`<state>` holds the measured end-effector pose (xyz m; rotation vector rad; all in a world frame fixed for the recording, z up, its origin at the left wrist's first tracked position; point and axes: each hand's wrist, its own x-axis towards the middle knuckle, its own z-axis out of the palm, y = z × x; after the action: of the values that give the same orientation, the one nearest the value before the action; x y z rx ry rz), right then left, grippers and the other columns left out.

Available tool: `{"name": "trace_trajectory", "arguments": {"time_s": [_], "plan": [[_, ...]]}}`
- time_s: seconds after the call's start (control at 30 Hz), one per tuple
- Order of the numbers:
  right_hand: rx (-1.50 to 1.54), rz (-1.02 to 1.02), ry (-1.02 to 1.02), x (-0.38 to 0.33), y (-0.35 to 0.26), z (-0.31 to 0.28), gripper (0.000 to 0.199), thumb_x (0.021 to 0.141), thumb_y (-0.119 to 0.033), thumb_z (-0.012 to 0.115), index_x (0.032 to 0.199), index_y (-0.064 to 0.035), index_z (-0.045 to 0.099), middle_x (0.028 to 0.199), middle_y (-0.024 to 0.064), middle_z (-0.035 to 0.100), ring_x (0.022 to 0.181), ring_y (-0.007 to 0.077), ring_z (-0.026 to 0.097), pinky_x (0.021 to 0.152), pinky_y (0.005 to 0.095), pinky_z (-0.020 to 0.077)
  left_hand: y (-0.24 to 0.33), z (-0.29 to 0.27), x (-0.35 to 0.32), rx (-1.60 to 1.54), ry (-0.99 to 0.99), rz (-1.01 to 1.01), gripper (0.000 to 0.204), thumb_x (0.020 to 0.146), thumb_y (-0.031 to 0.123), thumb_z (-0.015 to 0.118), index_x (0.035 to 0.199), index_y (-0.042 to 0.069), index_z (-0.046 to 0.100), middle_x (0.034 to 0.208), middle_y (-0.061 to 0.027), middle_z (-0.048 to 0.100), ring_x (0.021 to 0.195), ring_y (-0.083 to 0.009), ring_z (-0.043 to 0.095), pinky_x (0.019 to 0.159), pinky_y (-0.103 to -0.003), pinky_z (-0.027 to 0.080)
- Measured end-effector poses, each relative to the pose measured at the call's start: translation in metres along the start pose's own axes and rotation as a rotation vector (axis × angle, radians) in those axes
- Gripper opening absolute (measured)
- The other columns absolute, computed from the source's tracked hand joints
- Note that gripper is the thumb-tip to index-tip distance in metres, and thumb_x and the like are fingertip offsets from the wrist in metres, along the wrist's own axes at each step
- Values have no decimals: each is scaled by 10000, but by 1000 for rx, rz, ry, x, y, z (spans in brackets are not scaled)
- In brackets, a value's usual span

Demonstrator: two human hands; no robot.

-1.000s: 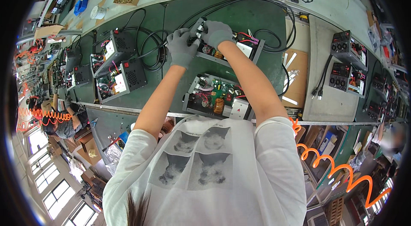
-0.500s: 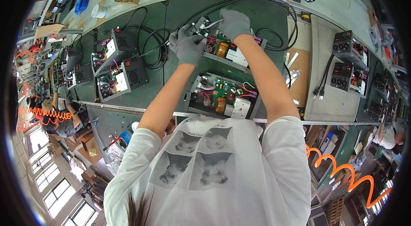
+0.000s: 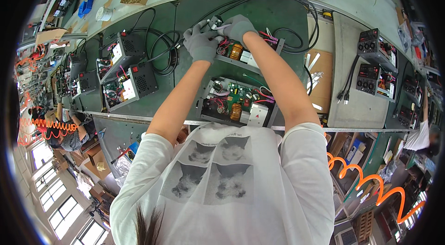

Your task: Assembling and checking electrical power supply units at a workbench.

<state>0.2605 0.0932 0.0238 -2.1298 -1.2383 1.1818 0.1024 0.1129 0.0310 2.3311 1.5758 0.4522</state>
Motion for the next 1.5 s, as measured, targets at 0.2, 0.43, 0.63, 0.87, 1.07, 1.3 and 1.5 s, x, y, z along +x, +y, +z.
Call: {"name": "trace_trajectory", "arguments": {"time_s": [0.2,0.43,0.63,0.87,1.07,1.3,1.5], "plan": [[-433,10,350,-5,-7,8,279,830,-282,642,1043,-110,701,1033,158,707,980,318,679,835,408,534,-14,2,-4,33,-13,70,437,673,200,807,1093,238,690,1258,-3,565,1177,-304,490,929,-442,436],[-187,-22,406,3,0,12,273,848,-286,627,1054,-107,647,1022,157,703,976,358,670,840,433,531,-32,12,10,-321,37,-10,546,706,85,723,1226,137,562,1264,-102,553,1048,-270,607,903,-380,512],[-332,-67,306,8,7,16,234,850,-237,617,1045,-111,655,1009,157,704,962,358,674,845,442,529,-39,10,18,-322,-113,30,628,745,64,649,1348,112,481,1309,-120,548,1127,-297,597,946,-391,501],[-306,-64,344,13,3,22,217,853,-185,603,1050,-116,662,1005,160,701,957,350,675,839,451,527,-32,8,16,-248,-165,-14,589,769,60,610,1340,139,490,1285,-149,570,1148,-339,583,955,-424,487],[-335,-206,441,16,11,31,157,833,-181,617,967,-105,650,945,141,699,911,347,674,822,444,523,-34,13,16,-195,-82,57,544,757,51,594,1292,128,529,1193,-155,595,1073,-352,593,904,-446,495],[-600,-382,406,24,11,24,190,823,-139,618,1010,-106,608,936,125,691,891,329,680,732,443,550,-33,16,16,-125,-71,109,524,762,34,585,1276,123,540,1202,-164,571,1101,-377,564,917,-453,488],[-783,-779,497,39,18,3,463,878,-138,592,1323,-165,470,1127,78,606,965,278,657,731,393,570,-40,16,18,-159,-145,95,533,751,-3,566,1264,140,542,1200,-172,558,1103,-381,555,918,-458,483]]}}
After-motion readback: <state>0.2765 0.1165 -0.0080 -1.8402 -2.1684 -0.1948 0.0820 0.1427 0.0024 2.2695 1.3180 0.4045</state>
